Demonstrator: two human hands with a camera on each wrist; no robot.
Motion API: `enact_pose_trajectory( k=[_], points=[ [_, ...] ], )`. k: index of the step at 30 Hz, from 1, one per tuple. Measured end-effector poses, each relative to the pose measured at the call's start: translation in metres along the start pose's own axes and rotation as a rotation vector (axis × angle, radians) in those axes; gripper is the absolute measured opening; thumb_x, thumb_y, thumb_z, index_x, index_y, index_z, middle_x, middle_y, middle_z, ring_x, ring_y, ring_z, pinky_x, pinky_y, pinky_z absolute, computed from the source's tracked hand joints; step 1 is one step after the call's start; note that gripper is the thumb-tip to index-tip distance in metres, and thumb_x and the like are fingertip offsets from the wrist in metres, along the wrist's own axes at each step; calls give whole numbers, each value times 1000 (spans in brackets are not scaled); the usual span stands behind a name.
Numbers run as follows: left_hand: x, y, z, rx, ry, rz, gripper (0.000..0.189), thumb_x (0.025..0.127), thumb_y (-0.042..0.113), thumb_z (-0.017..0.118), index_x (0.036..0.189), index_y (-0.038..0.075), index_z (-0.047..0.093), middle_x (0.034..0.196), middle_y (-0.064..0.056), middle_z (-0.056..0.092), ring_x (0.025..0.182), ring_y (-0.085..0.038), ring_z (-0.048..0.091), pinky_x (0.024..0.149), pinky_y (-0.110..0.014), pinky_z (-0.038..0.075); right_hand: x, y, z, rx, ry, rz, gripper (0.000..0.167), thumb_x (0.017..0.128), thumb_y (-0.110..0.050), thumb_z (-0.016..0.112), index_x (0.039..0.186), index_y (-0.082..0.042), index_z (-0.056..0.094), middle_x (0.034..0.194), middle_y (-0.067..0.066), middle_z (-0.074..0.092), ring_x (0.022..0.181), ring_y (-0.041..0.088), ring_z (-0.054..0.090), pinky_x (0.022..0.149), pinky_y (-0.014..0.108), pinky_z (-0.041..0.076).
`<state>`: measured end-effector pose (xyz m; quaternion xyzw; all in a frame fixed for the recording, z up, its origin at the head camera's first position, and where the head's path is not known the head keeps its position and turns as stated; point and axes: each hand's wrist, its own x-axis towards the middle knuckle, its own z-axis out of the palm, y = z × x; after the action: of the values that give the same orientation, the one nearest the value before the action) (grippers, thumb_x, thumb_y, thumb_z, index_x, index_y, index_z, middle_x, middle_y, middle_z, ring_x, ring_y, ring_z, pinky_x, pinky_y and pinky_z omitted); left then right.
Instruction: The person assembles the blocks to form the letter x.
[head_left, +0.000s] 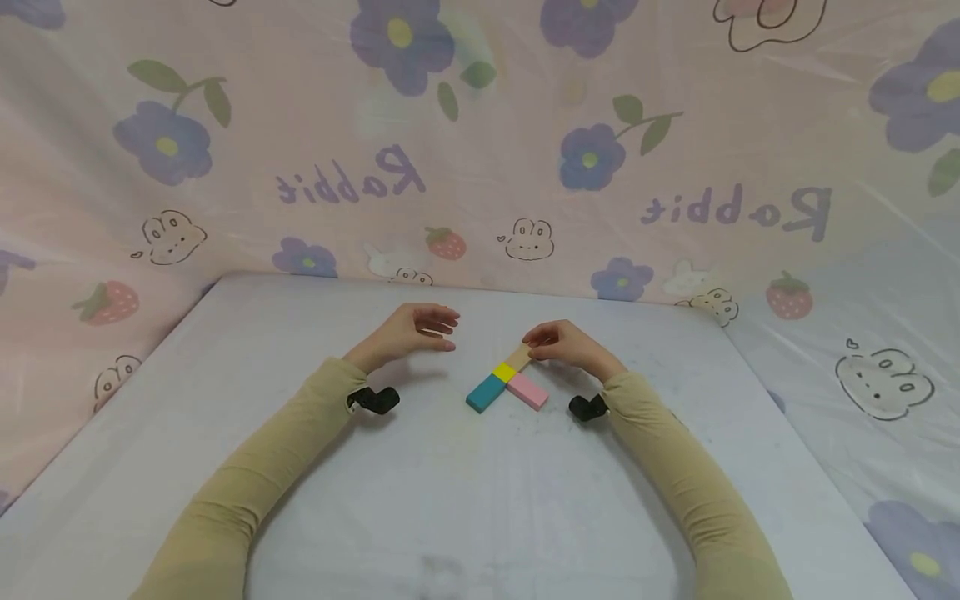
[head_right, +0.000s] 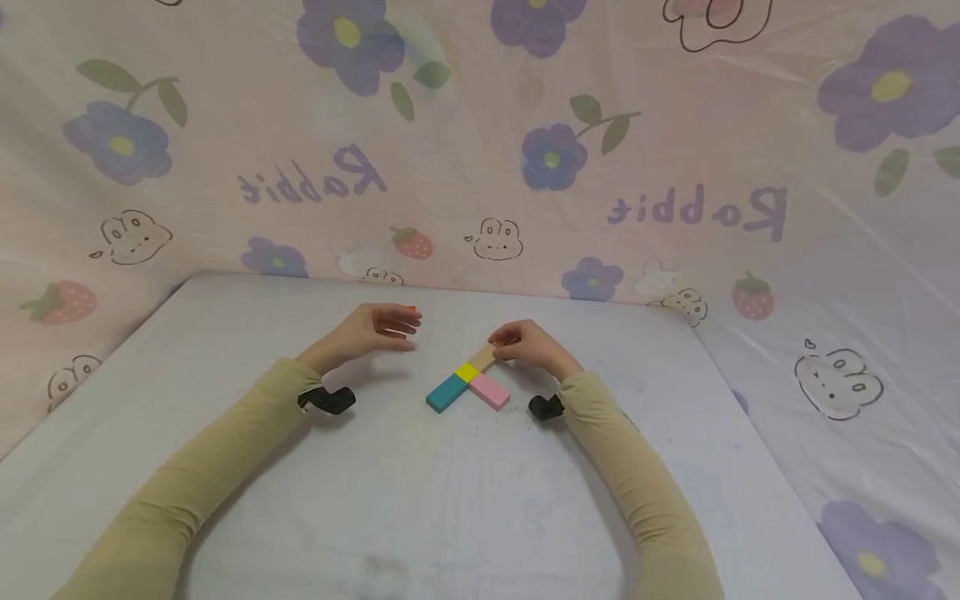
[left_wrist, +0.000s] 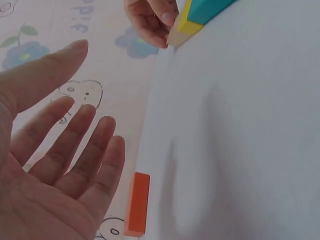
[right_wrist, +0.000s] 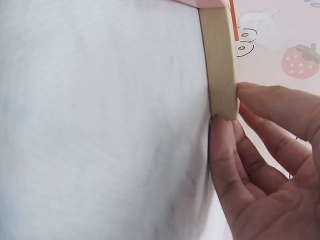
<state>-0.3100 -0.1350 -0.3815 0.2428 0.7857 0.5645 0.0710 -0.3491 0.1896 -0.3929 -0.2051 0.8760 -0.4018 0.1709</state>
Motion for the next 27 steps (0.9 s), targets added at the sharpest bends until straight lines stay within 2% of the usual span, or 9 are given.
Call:
enact_pose_trajectory(
  k=[1,6,8,11,16,20,27],
  points=[
    [0,3,-1,1,5,-6,55,78,8,80,127,0,58,125,-17,59,112,-33,57,92,-36,48,-2,-4,0,8,-5,0,31,89,-11,68,118,-1,64,108,12,63,94,22,57,81,30,48],
    [5,-4,-7,17,41,-21,56,78,8,80,128,-1,56,128,-21,56,116,-35,55,98,-39,44,-2,-1,-1,43,-15,-11,33,88,-11,69,119,0,64,108,14,63,95,22,57,85,30,48],
    [7,-10,-10,12,44,-20,57,78,8,80,129,-1,56,129,-23,54,117,-35,53,101,-41,41,1,4,0,36,-7,-12,33,88,-13,69,118,-1,64,108,12,63,95,22,57,83,30,48],
    [8,-11,-16,16,26,-17,60,77,9,81,130,-1,54,132,-24,52,121,-36,50,105,-45,36,1,3,0,17,1,-13,32,88,-14,70,117,-2,65,108,11,64,95,22,57,82,30,48],
    [10,-12,-23,105,45,-21,64,75,14,83,131,2,55,133,-16,53,125,-32,46,107,-44,32,1,1,0,15,4,-11,31,88,-13,69,117,-2,65,107,11,64,94,21,58,83,30,48],
    [12,-14,-26,166,78,-49,64,75,16,84,131,4,56,133,-12,54,125,-30,45,107,-44,31,1,2,0,24,2,-9,32,88,-13,69,118,-1,65,107,11,63,95,21,57,84,31,48],
    [18,-27,-34,219,107,-89,64,77,11,80,134,3,52,138,-16,48,128,-34,41,108,-47,30,2,4,0,18,1,-10,34,88,-15,70,119,-1,64,108,12,62,95,22,55,83,31,47]
  ],
)
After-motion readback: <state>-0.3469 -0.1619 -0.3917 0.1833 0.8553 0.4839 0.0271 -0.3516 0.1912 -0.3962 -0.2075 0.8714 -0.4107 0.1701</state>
